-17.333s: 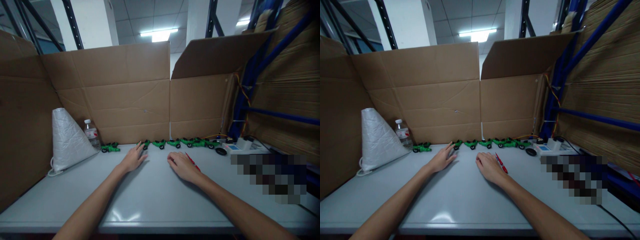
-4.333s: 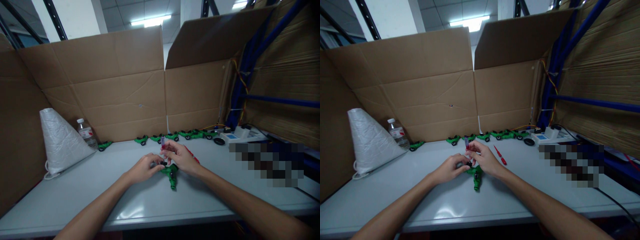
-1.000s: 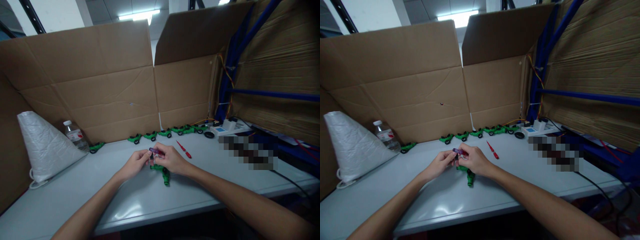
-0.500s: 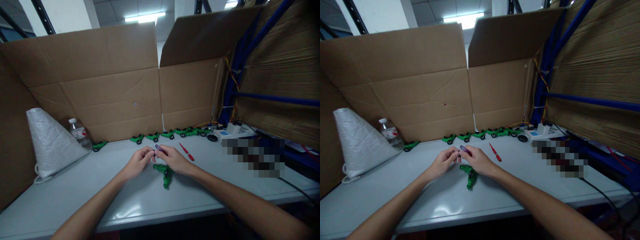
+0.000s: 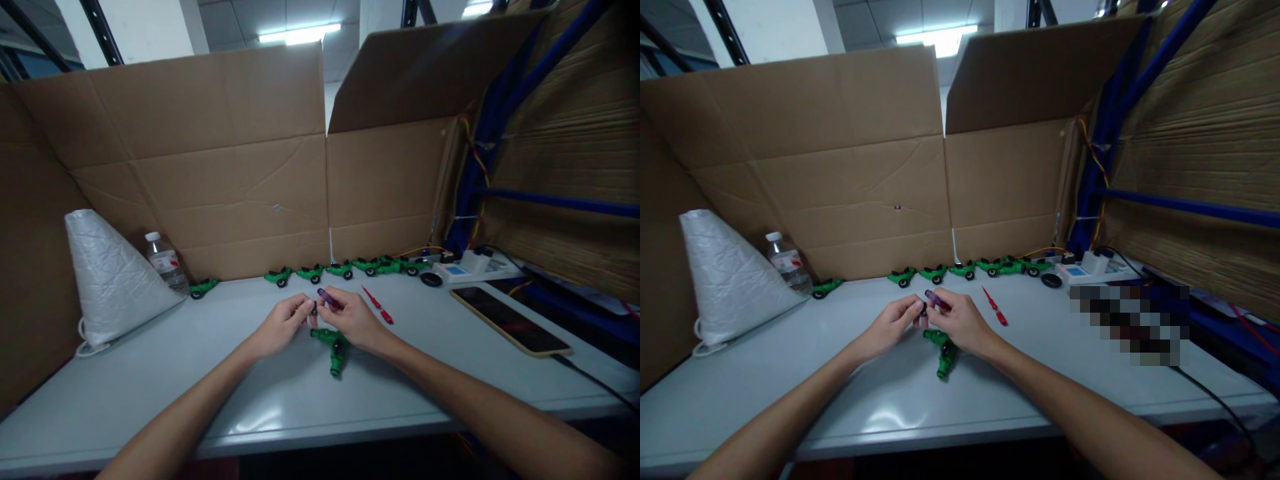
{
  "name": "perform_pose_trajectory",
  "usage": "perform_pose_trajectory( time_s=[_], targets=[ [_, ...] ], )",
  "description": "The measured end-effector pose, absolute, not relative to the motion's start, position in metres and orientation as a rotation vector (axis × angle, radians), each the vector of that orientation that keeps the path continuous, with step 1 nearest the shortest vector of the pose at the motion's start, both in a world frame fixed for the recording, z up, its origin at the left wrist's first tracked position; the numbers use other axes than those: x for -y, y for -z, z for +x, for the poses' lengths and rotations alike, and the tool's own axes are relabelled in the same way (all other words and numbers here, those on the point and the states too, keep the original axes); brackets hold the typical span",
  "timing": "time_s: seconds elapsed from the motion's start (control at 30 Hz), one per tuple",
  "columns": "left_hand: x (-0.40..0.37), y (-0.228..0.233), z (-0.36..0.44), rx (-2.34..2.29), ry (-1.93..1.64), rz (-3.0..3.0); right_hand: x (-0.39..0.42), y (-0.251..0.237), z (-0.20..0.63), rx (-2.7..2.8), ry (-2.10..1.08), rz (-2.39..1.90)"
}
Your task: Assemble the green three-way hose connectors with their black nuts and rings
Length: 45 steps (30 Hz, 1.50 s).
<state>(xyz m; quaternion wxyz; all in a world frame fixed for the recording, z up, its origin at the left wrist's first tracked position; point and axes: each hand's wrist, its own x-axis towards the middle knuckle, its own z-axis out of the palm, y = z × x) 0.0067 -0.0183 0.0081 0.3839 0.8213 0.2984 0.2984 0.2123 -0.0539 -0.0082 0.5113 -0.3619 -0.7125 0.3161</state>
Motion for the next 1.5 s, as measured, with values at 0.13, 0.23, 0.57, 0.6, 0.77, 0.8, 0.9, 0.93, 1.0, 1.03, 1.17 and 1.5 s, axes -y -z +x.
perform_pose_trajectory(
  time_s=[0.13, 0.23, 0.57, 0.6, 0.77, 0.8, 0.9, 0.93, 1.0, 1.03, 1.17, 1.5],
  targets=[
    [0.017, -0.006, 0.009, -0.707, -0.722, 2.038, 0.060, 0.004, 0.211, 1.763, -0.670, -0.915],
    [0.015, -0.004, 0.010, -0.674, -0.680, 1.959, 0.062, 0.003, 0.211, 1.828, -0.536, -0.918],
    [0.016, -0.004, 0.010, -0.657, -0.656, 1.901, 0.057, 0.013, 0.220, 2.006, -0.269, -0.875],
    [0.016, -0.004, 0.010, -0.658, -0.654, 1.903, 0.057, 0.013, 0.220, 2.013, -0.255, -0.874],
    [0.014, -0.001, 0.009, -0.666, -0.636, 1.910, 0.058, 0.012, 0.221, 2.094, -0.201, -0.841],
    [0.013, -0.001, 0.009, -0.674, -0.635, 1.925, 0.059, 0.012, 0.221, 2.105, -0.193, -0.836],
    [0.012, 0.000, 0.007, -0.700, -0.634, 1.985, 0.058, 0.013, 0.220, 2.105, -0.183, -0.829],
    [0.012, 0.000, 0.007, -0.701, -0.636, 2.002, 0.058, 0.013, 0.219, 2.098, -0.188, -0.832],
    [0.014, -0.002, 0.007, -0.701, -0.646, 2.040, 0.058, 0.013, 0.219, 2.077, -0.201, -0.846],
    [0.014, -0.003, 0.006, -0.704, -0.656, 2.065, 0.058, 0.013, 0.219, 2.061, -0.208, -0.858],
    [0.018, -0.006, 0.005, -0.741, -0.726, 2.162, 0.058, 0.012, 0.220, 1.997, -0.258, -0.924],
    [0.019, -0.011, 0.004, -0.708, -0.839, 2.200, 0.054, 0.010, 0.221, 1.943, -0.406, -0.988]
  ],
)
